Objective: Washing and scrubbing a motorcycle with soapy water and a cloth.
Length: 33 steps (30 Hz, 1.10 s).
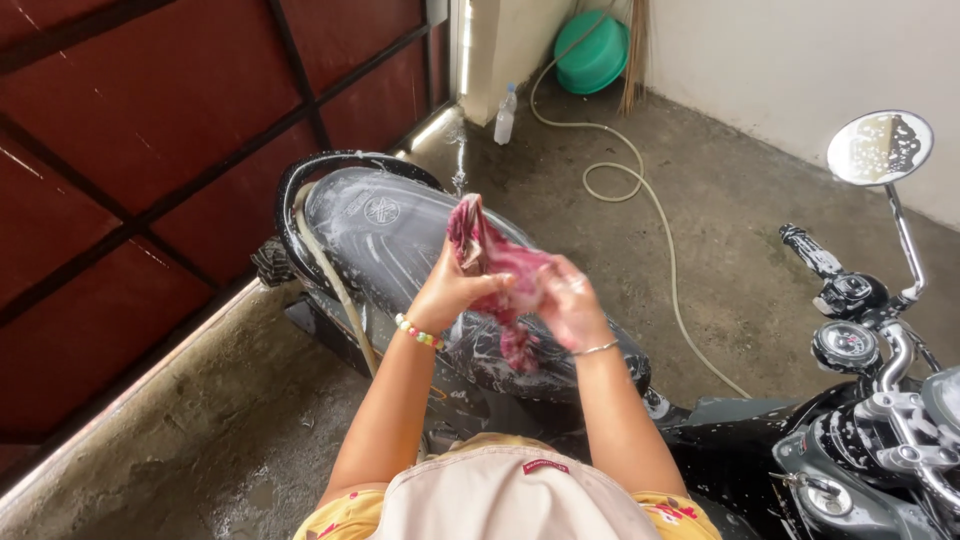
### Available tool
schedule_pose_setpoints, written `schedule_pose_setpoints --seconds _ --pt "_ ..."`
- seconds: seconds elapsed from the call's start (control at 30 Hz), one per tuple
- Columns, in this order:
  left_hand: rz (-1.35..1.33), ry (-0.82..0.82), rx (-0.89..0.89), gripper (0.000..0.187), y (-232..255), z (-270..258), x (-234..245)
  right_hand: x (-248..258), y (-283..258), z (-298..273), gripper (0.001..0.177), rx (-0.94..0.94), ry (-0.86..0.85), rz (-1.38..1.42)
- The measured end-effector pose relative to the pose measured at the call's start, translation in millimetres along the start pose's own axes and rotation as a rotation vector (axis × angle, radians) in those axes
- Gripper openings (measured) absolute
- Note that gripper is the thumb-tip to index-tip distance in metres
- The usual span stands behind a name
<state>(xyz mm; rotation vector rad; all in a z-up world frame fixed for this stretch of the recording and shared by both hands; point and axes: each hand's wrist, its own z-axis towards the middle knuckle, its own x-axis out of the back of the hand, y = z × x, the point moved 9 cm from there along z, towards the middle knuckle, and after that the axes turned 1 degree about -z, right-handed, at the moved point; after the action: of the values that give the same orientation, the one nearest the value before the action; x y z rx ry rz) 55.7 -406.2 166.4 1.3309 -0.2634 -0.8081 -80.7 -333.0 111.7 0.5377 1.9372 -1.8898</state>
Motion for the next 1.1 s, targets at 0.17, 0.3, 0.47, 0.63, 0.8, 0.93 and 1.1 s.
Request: schedule_pose_setpoints --seconds 0.17,0.3,0.47,0.63,0.8,0.93,1.1 --pt "0.659 0.073 0.180 0.108 -28.3 -8.5 23.7 70.0 -37.2 -6.4 0.010 0.335 0.346 -0.119" --pt "0.744 0.069 0.308 0.085 -23.6 -13.9 42.7 41.3 -97.7 -19.4 0.009 0.350 0.505 -0.258" --pt "0.315 0.371 0.325 0.039 -62.2 19.0 124.9 118.0 -114.1 10.1 0.014 0.340 0.738 -0.402" --pt "0.576 0.496 0.277 0.052 -99.1 16.7 175.7 129.7 -43.4 27.9 0.033 0.259 0.781 -1.305" --pt "0.992 0.575 0.354 0.053 -134.3 3.6 224.7 60.7 85.3 30.0 0.111 -0.264 0.491 -1.569" --pt "1.096 0.609 0.367 0.073 -176.5 7.9 263.4 46.8 144.6 53.5 0.116 -0.345 0.282 -1.896" --pt "1.064 0.511 0.498 0.093 -204.2 10.4 262.9 110.1 206.5 145.9 0.085 -0.043 0.235 -2.206"
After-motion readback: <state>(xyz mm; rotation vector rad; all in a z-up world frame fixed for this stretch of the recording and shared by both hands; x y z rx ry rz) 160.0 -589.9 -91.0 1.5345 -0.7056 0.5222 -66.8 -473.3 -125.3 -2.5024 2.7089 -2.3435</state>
